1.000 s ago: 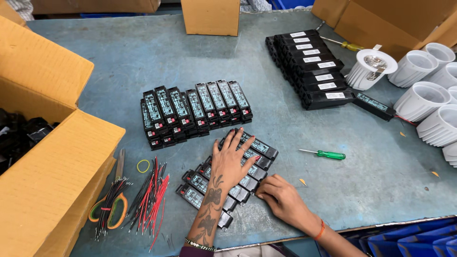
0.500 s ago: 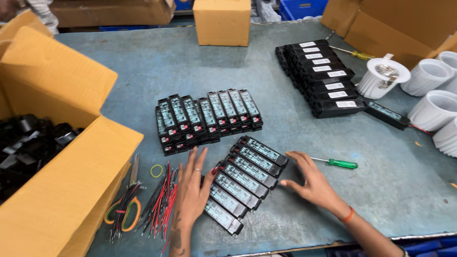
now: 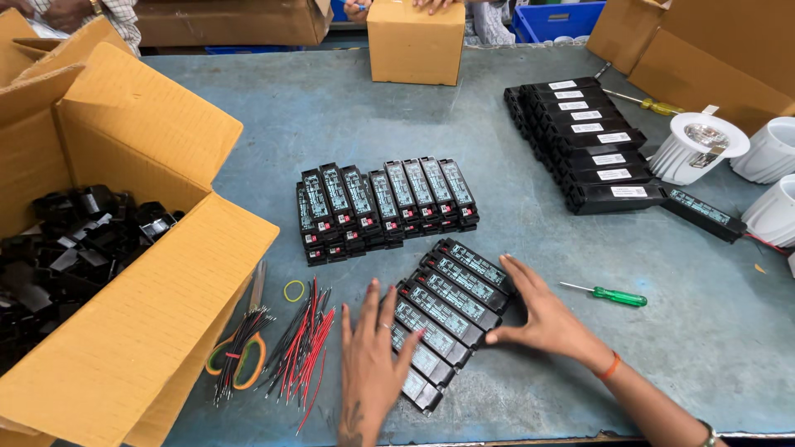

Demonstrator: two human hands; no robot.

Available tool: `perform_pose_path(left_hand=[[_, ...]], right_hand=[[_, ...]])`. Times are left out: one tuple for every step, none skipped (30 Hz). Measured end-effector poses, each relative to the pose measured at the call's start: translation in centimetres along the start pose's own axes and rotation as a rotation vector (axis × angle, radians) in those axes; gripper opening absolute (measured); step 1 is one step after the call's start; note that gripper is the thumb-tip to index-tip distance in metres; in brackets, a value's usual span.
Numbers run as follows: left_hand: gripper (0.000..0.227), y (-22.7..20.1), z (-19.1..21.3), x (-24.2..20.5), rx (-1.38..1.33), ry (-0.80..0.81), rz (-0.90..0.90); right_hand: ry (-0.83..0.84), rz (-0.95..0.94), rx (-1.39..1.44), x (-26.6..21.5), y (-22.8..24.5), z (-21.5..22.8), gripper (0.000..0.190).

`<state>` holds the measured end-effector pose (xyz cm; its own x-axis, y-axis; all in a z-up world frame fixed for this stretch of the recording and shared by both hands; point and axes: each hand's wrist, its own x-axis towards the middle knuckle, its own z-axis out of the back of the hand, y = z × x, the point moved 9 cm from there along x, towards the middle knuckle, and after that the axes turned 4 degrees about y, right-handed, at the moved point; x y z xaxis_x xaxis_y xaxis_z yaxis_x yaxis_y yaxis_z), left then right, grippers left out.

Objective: The person uses a screwdriver to remove small black plastic clips from a stack of black rectangular electronic modules. They then place the modules into a cardboard box and continue the process with additional units.

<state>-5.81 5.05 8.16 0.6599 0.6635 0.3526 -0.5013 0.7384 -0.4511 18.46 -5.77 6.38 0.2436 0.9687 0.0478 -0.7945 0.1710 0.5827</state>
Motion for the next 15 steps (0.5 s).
perform_pose_path(left_hand=[[0.078, -1.3, 0.5, -0.6, 0.004, -0.058, -0.083], [0.079, -2.5, 0.2, -1.1, 0.017, -0.047, -0.148], [0.080, -3.9, -0.2, -1.6, 0.030, -0.035, -0.212], [0.080, -5.0, -0.6, -2.1, 0.043, -0.024, -0.276], [0.076, -5.4, -1.0, -2.3, 0.008, -0.004, -0.272], [0.072, -5.7, -1.4, -2.4, -0.026, 0.014, -0.267], [0.068, -5.6, -1.6, -2.5, -0.059, 0.032, -0.261], [0.067, -5.4, -1.7, -2.4, -0.088, 0.026, -0.244], [0.066, -5.1, -1.7, -2.4, -0.116, 0.020, -0.226], [0.065, -5.1, -2.0, -2.4, -0.151, 0.014, -0.212], [0.065, -5.0, -2.1, -2.4, -0.150, 0.004, -0.203], [0.064, -4.8, -2.2, -2.4, -0.147, -0.005, -0.199], [0.064, -4.7, -2.3, -2.4, -0.145, -0.013, -0.195], [0.064, -4.5, -2.5, -2.4, -0.137, -0.018, -0.182], [0.063, -4.4, -2.6, -2.5, -0.129, -0.023, -0.169]], right_hand=[[-0.024, 0.028, 0.028, 0.6, -0.1, 0.5, 0.127], [-0.048, 0.054, 0.057, 1.2, -0.2, 0.9, 0.121], [-0.030, 0.017, 0.127, 2.2, -0.9, 0.8, 0.117], [-0.010, -0.020, 0.197, 3.4, -1.4, 0.5, 0.113], [0.010, -0.056, 0.267, 4.0, -1.8, 0.1, 0.110], [0.000, -0.018, 0.213, 4.3, -1.2, -0.2, 0.107], [-0.010, 0.020, 0.159, 4.6, -0.5, -0.5, 0.105], [-0.020, 0.056, 0.103, 4.8, 0.2, -0.8, 0.103], [-0.009, 0.061, 0.118, 5.0, 0.5, -1.0, 0.102], [-0.001, 0.062, 0.128, 5.2, 0.7, -0.9, 0.102], [0.008, 0.063, 0.138, 5.4, 0.8, -0.8, 0.101], [0.013, 0.075, 0.119, 5.6, 1.1, -0.8, 0.102], [0.019, 0.086, 0.100, 5.9, 1.4, -0.7, 0.103], [0.024, 0.100, 0.085, 6.1, 1.7, -0.8, 0.103], [0.036, 0.101, 0.084, 6.3, 1.8, -1.0, 0.103]])
